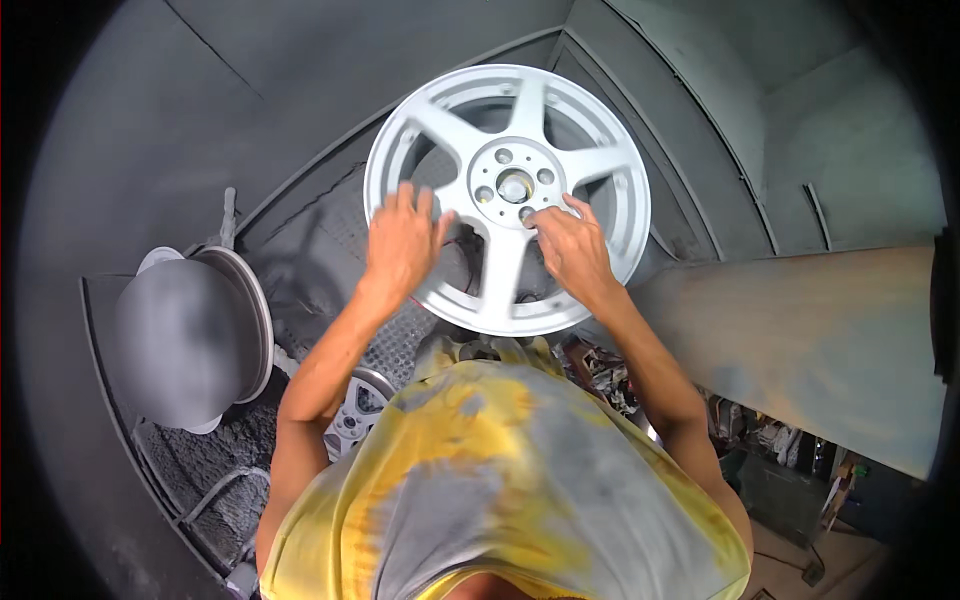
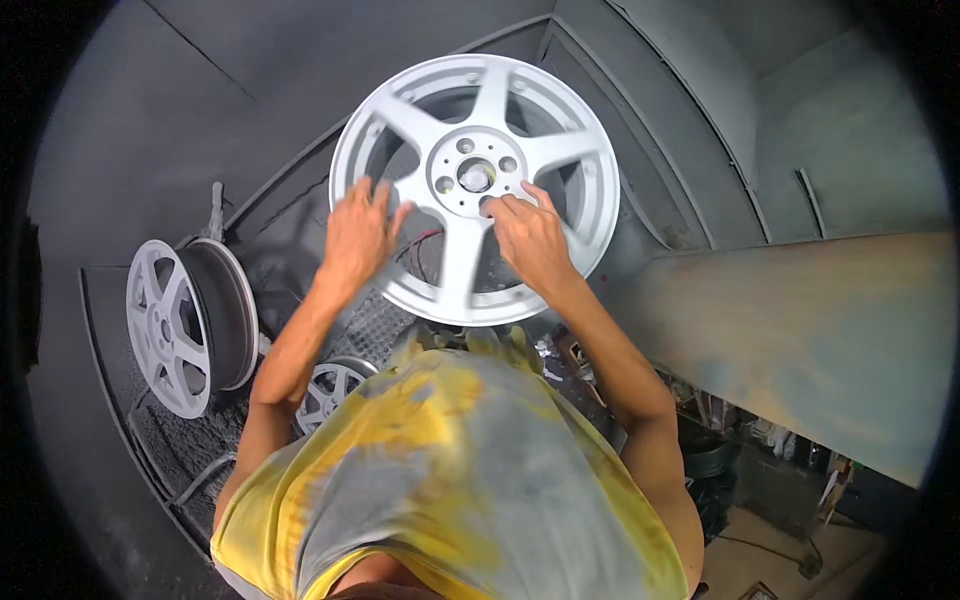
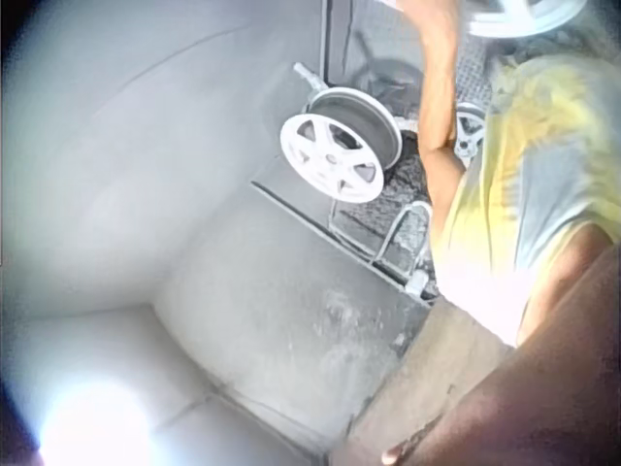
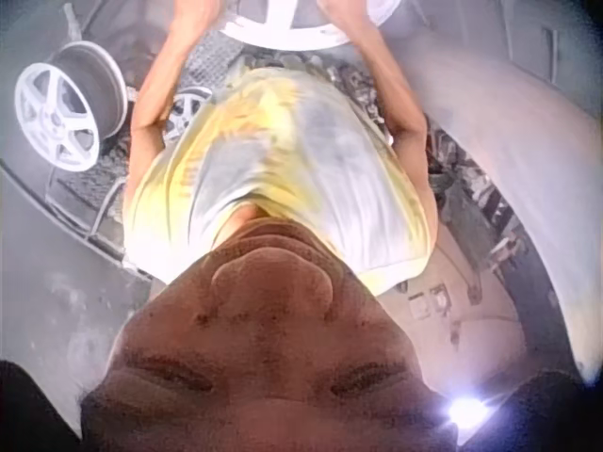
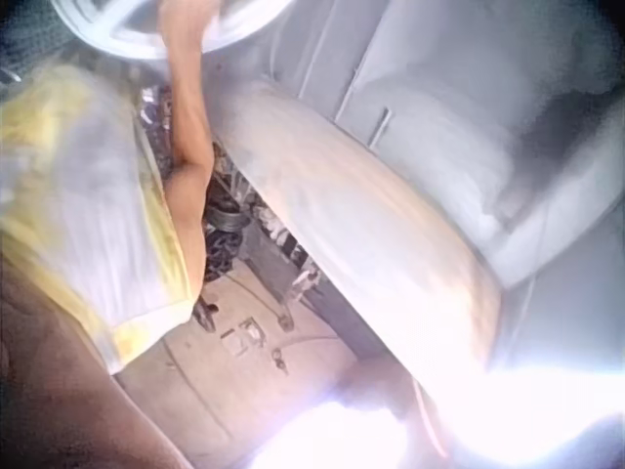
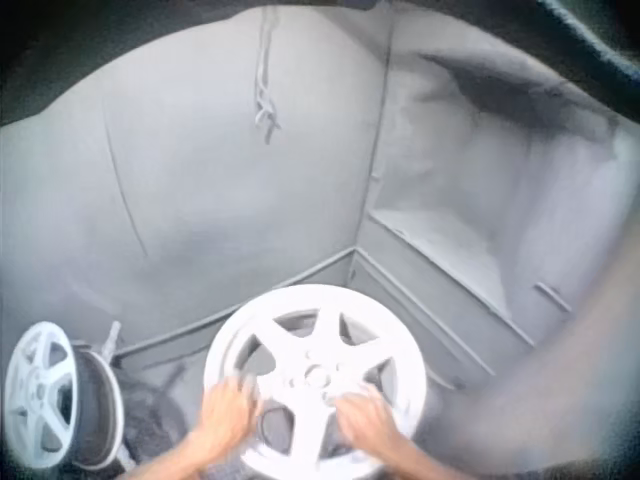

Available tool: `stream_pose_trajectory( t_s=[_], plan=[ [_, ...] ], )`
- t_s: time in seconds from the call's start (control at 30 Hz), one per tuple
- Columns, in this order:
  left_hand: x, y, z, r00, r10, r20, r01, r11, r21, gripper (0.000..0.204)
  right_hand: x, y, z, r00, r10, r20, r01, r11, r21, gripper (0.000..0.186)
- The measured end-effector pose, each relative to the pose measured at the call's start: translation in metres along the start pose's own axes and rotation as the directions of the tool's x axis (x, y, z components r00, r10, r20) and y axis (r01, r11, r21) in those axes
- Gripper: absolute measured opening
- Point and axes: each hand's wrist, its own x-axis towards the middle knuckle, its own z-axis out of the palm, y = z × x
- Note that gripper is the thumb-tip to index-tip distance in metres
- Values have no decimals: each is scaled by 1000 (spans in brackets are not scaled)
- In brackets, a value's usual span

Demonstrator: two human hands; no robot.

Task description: The person sands the surface of a car rim by hand before using a spray gun to apply white paint to the rim.

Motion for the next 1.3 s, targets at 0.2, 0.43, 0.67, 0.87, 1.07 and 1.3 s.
stream_pose_trajectory(
  t_s=[0.2,0.43,0.67,0.87,1.07,1.3],
  plan=[
    [-43,86,-12,962,55,267,38,943,-330,54,27,-8,9,993,63,-104,-51,993,111,29],
    [-46,135,1,863,499,81,-268,588,-763,36,40,-16,10,971,197,132,-219,959,181,29],
    [-36,86,-32,859,476,187,-227,682,-695,27,49,-29,26,917,396,35,-393,889,235,17],
    [-33,75,-27,898,424,118,-237,691,-682,22,73,-38,52,826,562,35,-540,774,330,12],
    [-25,62,-15,924,380,-26,-322,743,-586,20,84,-2,42,831,556,-6,-209,323,923,36],
    [-10,-1,14,961,265,-76,-275,925,-263,67,3,-3,24,983,-129,-130,151,973,177,24]
  ],
)
